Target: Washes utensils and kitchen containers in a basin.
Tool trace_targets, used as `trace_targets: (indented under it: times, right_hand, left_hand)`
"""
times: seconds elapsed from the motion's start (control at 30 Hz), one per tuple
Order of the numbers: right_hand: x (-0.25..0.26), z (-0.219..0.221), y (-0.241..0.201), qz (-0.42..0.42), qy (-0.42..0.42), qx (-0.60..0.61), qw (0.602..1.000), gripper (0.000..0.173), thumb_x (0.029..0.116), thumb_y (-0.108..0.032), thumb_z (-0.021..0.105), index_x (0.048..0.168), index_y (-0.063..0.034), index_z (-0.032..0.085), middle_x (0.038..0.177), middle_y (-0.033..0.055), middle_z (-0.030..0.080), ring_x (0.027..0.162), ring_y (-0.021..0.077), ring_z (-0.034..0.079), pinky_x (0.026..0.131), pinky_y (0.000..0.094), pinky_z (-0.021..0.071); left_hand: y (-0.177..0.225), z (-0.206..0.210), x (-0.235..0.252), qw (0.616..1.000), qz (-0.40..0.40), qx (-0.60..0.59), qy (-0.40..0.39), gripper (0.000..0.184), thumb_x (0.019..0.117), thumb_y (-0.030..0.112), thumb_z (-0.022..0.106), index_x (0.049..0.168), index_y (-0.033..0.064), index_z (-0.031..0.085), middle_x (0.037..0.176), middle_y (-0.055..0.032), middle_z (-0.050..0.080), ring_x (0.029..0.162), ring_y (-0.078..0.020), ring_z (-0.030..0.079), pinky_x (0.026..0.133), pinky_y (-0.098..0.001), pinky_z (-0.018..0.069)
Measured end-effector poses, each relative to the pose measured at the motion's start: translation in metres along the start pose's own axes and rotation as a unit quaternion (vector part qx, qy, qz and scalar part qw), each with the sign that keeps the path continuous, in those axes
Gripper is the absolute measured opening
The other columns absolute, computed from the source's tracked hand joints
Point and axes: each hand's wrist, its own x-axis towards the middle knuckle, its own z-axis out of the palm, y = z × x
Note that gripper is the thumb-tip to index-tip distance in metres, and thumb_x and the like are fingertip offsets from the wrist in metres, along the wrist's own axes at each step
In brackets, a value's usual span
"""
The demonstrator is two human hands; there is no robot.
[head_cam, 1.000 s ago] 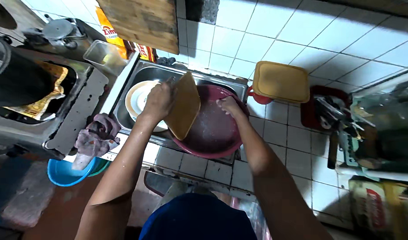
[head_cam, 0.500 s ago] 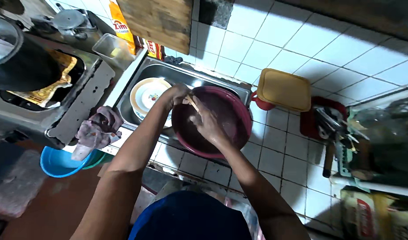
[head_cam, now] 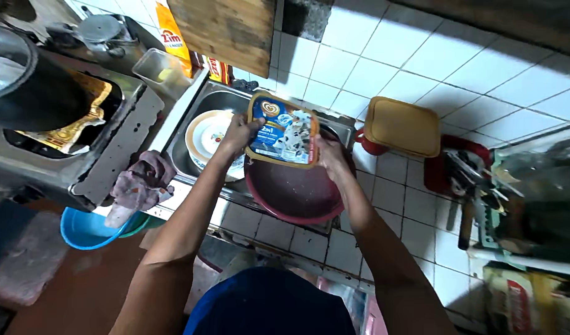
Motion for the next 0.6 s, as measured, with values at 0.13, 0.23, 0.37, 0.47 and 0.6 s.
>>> trace_targets:
  times: [0.13, 0.23, 0.37, 0.47, 0.6]
  right_hand:
    - [0.03, 0.009, 0.015, 0.142, -0.014, -0.135, 0.98, 0.046, 0.1086, -0.034, 0.05, 0.137, 0.002, 0.057, 0.13, 0.0226, 0.064, 0.112, 0.0328, 0.065, 0.092, 0.0485, 0.0528]
    - [0.048, 0.019, 0.058, 0.131, 0.093, -0.036, 0.986, 0.044, 0.1085, -0.024, 0.05, 0.142, 0.0057, 0.051, 0.139, 0.027, 0.056, 0.125, 0.0382, 0.058, 0.1, 0.0552, 0.0494]
    - [0.032, 0.054, 0.021, 0.149, -0.091, 0.308, 0.935, 0.023, 0.1117, -0.031, 0.037, 0.119, -0.0134, 0.049, 0.097, 0.0012, 0.062, 0.081, 0.0105, 0.065, 0.07, 0.0252, 0.0582]
    - [0.007, 0.073, -0.059, 0.051, -0.212, 0.116, 0.969, 0.034, 0.1121, -0.028, 0.039, 0.118, 0.0013, 0.056, 0.089, 0.0069, 0.068, 0.076, 0.0146, 0.071, 0.071, 0.0286, 0.0615]
    - [-0.036, 0.079, -0.145, -0.216, -0.161, -0.339, 0.901, 0.026, 0.1042, -0.018, 0.058, 0.098, 0.0028, 0.072, 0.095, 0.0128, 0.073, 0.088, 0.0189, 0.071, 0.084, 0.0392, 0.0577]
  left_hand:
    - [0.027, -0.028, -0.008, 0.982, -0.011, 0.188, 0.015, 0.033, 0.1002, 0.009, 0.061, 0.13, -0.0033, 0.055, 0.108, -0.0156, 0.066, 0.091, -0.0183, 0.067, 0.084, -0.0398, 0.0566]
    - [0.029, -0.032, -0.008, 0.967, -0.081, 0.242, 0.011, 0.041, 0.0981, 0.007, 0.061, 0.137, -0.0023, 0.052, 0.119, -0.0227, 0.064, 0.101, -0.0298, 0.065, 0.089, -0.0507, 0.0534]
    - [0.017, -0.028, 0.006, 0.952, -0.115, 0.283, -0.006, 0.031, 0.0974, 0.009, 0.062, 0.125, -0.0053, 0.058, 0.109, -0.0242, 0.065, 0.096, -0.0335, 0.065, 0.086, -0.0554, 0.0522]
    - [0.005, -0.018, 0.018, 0.948, -0.081, 0.298, -0.072, 0.025, 0.0968, 0.01, 0.064, 0.116, -0.006, 0.064, 0.104, -0.0223, 0.067, 0.093, -0.0313, 0.066, 0.086, -0.0546, 0.0531]
    - [0.026, 0.004, 0.019, 0.918, 0.006, 0.384, -0.104, 0.03, 0.0949, 0.009, 0.068, 0.117, -0.0109, 0.063, 0.113, -0.0304, 0.066, 0.109, -0.0442, 0.063, 0.098, -0.0632, 0.0468]
